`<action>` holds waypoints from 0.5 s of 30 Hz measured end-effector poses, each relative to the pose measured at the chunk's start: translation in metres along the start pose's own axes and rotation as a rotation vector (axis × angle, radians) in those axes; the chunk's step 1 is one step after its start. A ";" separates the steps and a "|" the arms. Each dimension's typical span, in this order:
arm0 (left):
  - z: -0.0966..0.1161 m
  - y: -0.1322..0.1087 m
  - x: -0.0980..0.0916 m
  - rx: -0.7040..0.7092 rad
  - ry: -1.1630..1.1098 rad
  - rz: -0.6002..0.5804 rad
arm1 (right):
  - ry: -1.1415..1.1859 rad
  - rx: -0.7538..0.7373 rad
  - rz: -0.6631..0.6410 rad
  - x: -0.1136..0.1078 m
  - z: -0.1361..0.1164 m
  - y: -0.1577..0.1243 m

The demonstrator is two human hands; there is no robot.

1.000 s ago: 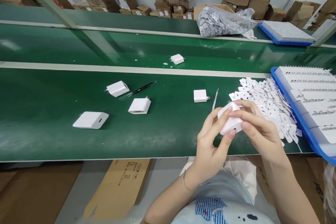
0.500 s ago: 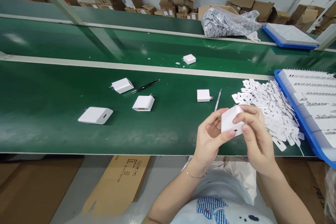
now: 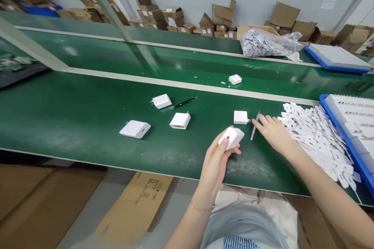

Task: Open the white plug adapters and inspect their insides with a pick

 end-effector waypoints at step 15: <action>0.066 -0.051 0.008 0.868 0.582 -0.042 | 0.369 0.102 0.486 -0.074 0.012 -0.028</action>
Point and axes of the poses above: each hand's wrist, its own y-axis towards the middle knuckle, its own x-axis out of the palm, z = x × y, the point moved 7 cm from there along y, towards the middle knuckle, and after that the axes turned 9 degrees about y, right-handed, at the moved point
